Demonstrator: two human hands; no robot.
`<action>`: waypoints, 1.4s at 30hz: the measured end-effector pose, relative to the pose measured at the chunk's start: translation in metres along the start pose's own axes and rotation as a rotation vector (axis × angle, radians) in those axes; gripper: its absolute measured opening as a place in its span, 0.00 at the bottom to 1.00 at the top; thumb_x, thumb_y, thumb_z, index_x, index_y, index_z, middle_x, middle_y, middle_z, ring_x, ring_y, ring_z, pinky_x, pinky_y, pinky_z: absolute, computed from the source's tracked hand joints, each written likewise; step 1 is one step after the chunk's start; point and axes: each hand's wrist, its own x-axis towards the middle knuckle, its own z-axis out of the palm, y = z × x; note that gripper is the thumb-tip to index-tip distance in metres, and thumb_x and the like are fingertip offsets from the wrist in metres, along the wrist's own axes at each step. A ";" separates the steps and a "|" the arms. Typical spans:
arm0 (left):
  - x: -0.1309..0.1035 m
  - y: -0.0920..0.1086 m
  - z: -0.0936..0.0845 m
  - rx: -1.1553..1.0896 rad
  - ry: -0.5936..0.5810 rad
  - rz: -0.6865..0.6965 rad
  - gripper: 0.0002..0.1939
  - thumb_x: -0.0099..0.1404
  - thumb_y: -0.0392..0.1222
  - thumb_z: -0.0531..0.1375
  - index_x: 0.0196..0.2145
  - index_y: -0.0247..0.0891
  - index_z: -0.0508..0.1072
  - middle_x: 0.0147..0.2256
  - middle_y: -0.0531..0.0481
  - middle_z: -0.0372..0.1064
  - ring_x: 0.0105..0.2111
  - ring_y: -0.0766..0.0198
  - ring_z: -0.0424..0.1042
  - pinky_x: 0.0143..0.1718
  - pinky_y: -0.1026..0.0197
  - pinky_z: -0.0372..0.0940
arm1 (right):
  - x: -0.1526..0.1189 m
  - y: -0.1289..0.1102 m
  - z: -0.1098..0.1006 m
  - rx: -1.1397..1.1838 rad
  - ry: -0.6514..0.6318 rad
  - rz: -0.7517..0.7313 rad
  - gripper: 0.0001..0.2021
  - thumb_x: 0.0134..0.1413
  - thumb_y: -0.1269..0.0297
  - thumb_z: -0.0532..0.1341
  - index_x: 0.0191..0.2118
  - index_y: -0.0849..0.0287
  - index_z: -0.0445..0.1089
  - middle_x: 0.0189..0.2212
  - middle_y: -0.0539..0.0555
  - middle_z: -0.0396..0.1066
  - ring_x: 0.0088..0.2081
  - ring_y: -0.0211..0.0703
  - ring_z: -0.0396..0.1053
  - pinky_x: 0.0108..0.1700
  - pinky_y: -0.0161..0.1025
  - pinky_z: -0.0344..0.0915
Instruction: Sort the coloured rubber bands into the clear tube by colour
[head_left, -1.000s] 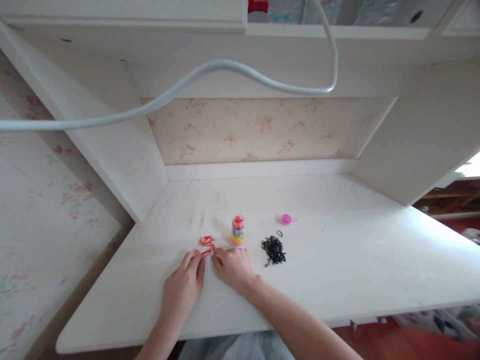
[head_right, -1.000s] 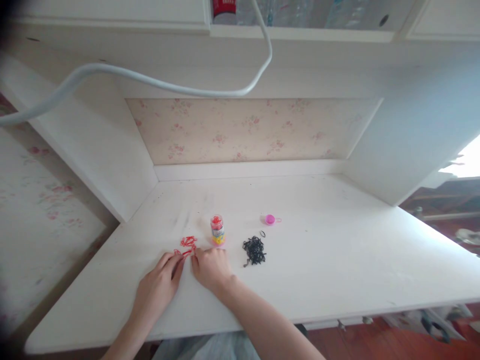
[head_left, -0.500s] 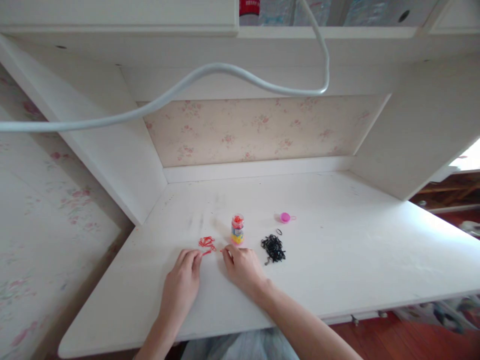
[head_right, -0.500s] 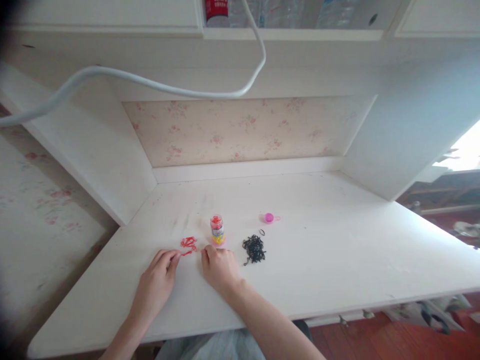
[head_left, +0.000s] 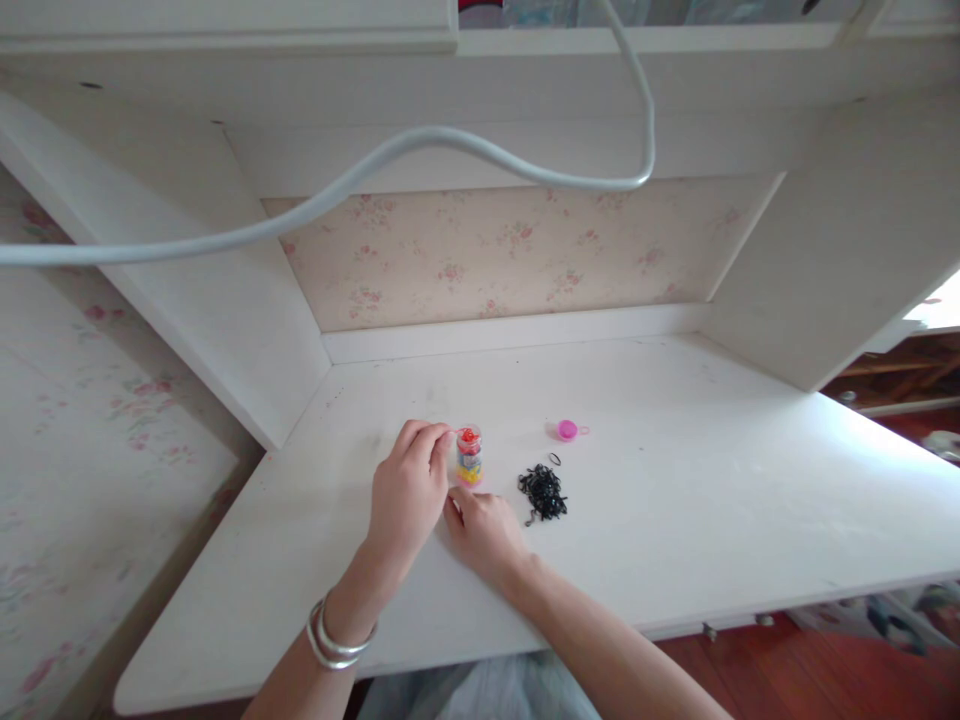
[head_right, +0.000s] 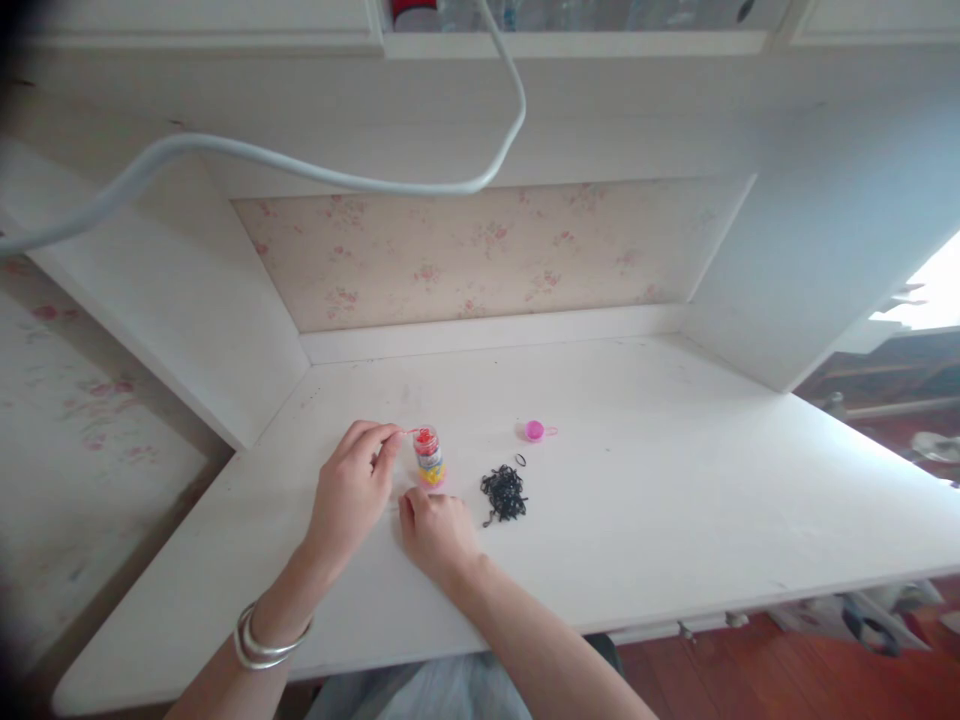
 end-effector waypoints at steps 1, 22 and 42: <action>0.003 0.001 0.004 0.003 -0.004 0.008 0.13 0.70 0.44 0.49 0.40 0.39 0.72 0.38 0.49 0.70 0.37 0.67 0.71 0.38 0.65 0.64 | 0.000 0.000 0.000 -0.004 -0.004 0.000 0.15 0.64 0.61 0.48 0.33 0.56 0.70 0.27 0.53 0.76 0.26 0.43 0.73 0.25 0.35 0.49; -0.022 -0.058 -0.002 0.084 -0.180 -0.097 0.13 0.69 0.46 0.48 0.41 0.41 0.71 0.40 0.50 0.70 0.37 0.63 0.72 0.38 0.63 0.65 | -0.003 0.008 -0.002 0.303 0.308 -0.074 0.13 0.62 0.62 0.52 0.32 0.57 0.71 0.17 0.48 0.68 0.19 0.33 0.64 0.25 0.30 0.51; -0.086 -0.088 -0.004 0.210 -0.415 -0.177 0.12 0.69 0.43 0.48 0.43 0.44 0.71 0.44 0.51 0.68 0.42 0.63 0.70 0.48 0.61 0.62 | 0.038 0.025 -0.069 0.437 0.550 -0.072 0.13 0.61 0.58 0.56 0.35 0.59 0.75 0.15 0.44 0.56 0.18 0.31 0.53 0.24 0.29 0.53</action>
